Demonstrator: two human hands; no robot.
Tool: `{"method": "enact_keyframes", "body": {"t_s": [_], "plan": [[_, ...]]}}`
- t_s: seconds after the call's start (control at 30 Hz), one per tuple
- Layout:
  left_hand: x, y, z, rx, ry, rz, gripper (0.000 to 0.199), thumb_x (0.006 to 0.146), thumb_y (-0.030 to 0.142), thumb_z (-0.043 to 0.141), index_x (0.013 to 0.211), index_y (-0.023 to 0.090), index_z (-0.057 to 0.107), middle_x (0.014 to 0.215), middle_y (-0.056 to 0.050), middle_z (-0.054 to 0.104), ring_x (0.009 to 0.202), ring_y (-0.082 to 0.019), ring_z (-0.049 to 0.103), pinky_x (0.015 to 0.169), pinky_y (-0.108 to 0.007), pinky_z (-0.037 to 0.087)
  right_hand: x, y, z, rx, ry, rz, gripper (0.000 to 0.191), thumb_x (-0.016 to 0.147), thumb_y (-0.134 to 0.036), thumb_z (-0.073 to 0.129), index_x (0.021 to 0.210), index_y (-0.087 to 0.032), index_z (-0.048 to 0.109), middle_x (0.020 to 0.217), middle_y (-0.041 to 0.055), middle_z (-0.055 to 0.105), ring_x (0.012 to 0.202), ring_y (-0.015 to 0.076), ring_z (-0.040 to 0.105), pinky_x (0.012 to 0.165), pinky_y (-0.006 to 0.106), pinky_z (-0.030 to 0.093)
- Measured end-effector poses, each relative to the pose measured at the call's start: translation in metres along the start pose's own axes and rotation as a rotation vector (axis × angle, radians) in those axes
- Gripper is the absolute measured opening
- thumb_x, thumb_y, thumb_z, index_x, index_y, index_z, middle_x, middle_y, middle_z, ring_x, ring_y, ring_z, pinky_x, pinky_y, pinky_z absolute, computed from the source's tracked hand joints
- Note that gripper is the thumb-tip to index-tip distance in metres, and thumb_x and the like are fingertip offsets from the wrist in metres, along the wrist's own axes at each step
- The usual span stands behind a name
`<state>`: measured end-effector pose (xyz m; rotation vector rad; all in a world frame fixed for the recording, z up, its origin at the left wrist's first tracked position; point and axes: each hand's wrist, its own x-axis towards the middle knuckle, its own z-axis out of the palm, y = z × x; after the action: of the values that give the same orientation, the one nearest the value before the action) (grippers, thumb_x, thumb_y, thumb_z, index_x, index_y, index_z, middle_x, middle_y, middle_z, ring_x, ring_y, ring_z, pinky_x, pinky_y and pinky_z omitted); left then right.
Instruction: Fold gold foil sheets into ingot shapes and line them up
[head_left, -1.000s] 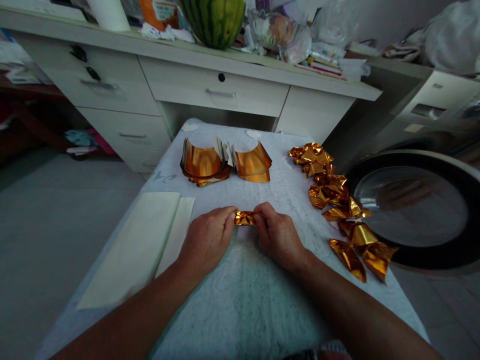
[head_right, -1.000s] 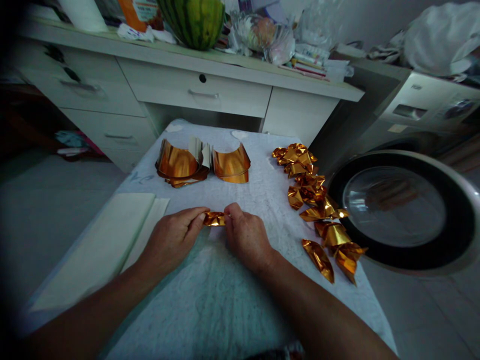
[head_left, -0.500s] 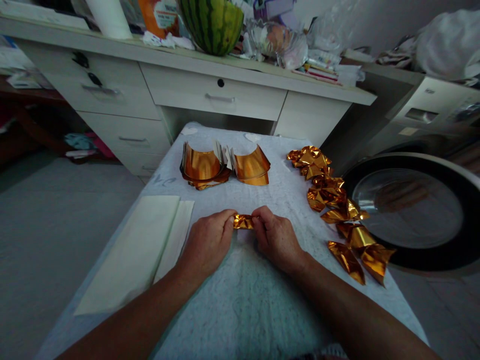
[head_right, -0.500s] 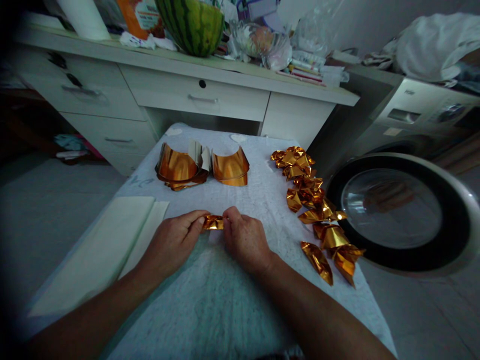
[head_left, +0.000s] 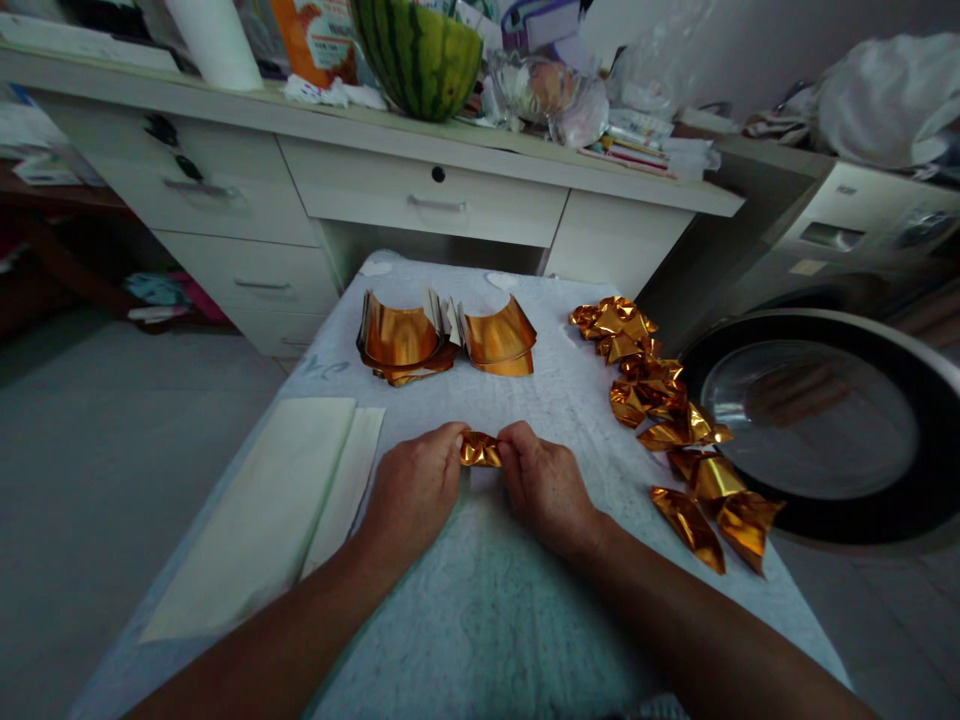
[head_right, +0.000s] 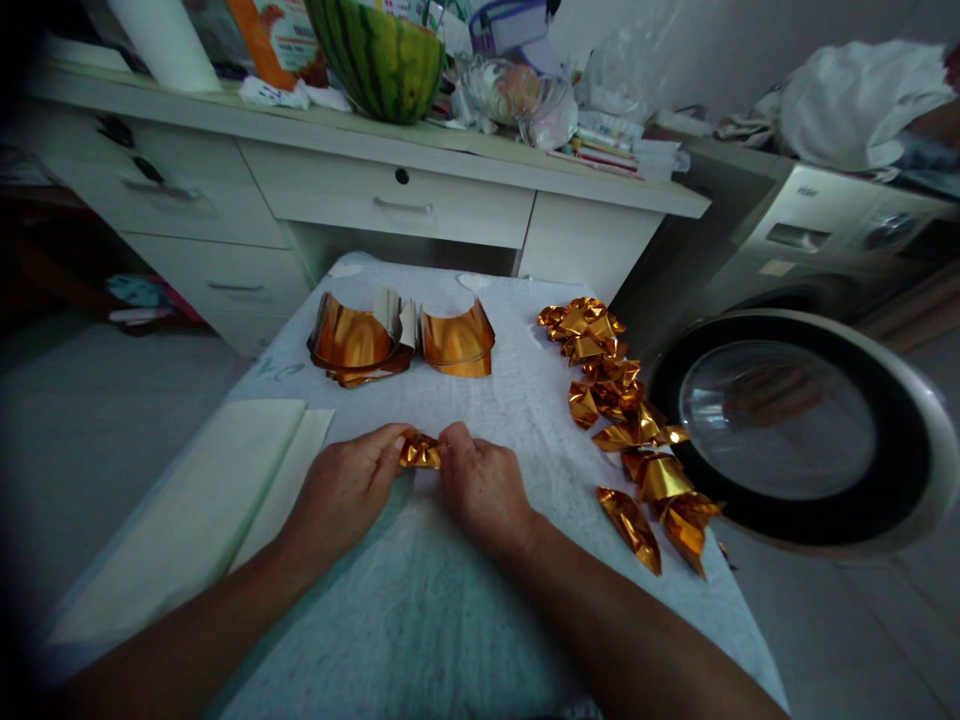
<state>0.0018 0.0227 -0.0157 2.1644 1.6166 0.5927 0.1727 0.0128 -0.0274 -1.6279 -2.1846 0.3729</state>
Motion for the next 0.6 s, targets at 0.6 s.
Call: {"method": "enact_keyframes", "body": {"t_s": [0.6], "plan": [[-0.0014, 0.0031, 0.0029, 0.046, 0.033, 0.047, 0.029, 0.093, 0.016, 0.039, 0.105, 0.018, 0.066, 0.094, -0.006, 0.077, 0.082, -0.021, 0.072, 0.07, -0.03, 0.052, -0.0006, -0.0038, -0.0009, 0.006, 0.034, 0.012, 0.021, 0.1, -0.025, 0.032, 0.102, -0.019, 0.052, 0.074, 0.0032, 0.07, 0.063, 0.0169, 0.066, 0.058, 0.024, 0.038]]}}
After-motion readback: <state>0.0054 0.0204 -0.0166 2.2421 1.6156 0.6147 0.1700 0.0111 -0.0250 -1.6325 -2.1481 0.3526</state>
